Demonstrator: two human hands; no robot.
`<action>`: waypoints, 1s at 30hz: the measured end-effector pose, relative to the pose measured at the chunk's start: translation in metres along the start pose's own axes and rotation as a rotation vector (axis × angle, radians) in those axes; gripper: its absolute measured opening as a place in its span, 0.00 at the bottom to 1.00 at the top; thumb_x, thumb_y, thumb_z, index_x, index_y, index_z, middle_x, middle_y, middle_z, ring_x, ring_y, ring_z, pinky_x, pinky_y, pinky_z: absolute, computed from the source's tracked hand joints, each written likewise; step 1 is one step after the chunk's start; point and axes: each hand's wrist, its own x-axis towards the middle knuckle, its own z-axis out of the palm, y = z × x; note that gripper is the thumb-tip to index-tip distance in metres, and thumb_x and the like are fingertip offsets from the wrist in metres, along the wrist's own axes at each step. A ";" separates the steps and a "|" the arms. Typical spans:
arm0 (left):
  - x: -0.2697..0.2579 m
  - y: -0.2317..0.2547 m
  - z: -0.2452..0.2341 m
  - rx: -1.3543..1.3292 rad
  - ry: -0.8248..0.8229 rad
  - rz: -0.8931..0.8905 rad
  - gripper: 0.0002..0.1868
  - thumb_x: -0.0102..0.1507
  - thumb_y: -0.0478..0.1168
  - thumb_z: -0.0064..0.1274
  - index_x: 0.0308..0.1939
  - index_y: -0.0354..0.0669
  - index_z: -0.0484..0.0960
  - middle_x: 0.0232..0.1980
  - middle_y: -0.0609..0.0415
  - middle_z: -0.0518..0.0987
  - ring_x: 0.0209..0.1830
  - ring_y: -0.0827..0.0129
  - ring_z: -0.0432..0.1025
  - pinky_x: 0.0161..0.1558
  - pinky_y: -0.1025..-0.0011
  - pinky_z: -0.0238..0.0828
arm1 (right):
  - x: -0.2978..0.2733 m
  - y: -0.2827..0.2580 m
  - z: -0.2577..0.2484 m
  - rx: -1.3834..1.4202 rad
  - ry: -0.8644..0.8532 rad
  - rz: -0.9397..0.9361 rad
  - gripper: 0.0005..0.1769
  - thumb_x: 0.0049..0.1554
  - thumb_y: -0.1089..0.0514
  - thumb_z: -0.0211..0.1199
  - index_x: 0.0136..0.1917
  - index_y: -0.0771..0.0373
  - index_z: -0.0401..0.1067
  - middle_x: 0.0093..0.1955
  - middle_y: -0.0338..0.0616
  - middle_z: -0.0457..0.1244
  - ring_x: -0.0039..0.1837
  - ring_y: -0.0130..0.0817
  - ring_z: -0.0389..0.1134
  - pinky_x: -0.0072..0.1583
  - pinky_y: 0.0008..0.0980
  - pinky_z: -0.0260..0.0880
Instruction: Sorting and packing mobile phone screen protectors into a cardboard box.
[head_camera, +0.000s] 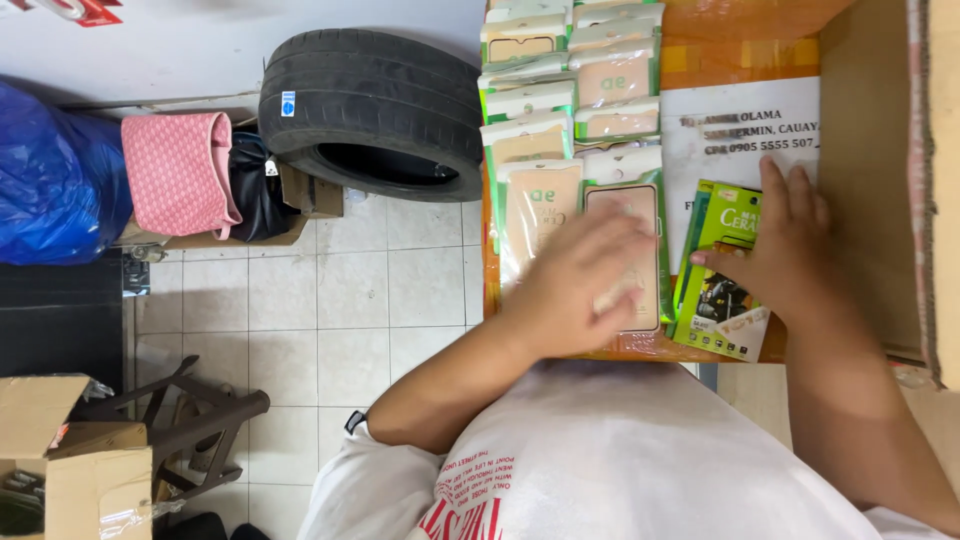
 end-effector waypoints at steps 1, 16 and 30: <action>0.001 0.004 0.012 -0.003 -0.003 0.005 0.23 0.63 0.39 0.57 0.62 0.43 0.76 0.68 0.47 0.72 0.75 0.45 0.64 0.76 0.53 0.62 | 0.001 -0.004 -0.004 -0.001 0.004 0.005 0.74 0.36 0.40 0.81 0.84 0.67 0.48 0.81 0.72 0.45 0.80 0.71 0.44 0.74 0.60 0.46; 0.003 0.018 0.086 -0.263 -0.208 -0.242 0.40 0.60 0.49 0.62 0.72 0.37 0.67 0.73 0.40 0.68 0.73 0.48 0.65 0.73 0.58 0.64 | -0.021 -0.061 -0.068 -0.175 0.358 -0.081 0.28 0.54 0.73 0.59 0.68 0.65 0.70 0.61 0.60 0.62 0.65 0.58 0.63 0.67 0.49 0.64; 0.030 0.019 0.115 -1.012 -0.123 -0.435 0.50 0.60 0.40 0.56 0.83 0.36 0.49 0.73 0.40 0.65 0.75 0.52 0.62 0.70 0.57 0.62 | -0.031 -0.124 -0.105 0.427 0.227 -0.229 0.23 0.60 0.65 0.64 0.68 0.68 0.68 0.58 0.53 0.65 0.48 0.46 0.66 0.51 0.40 0.69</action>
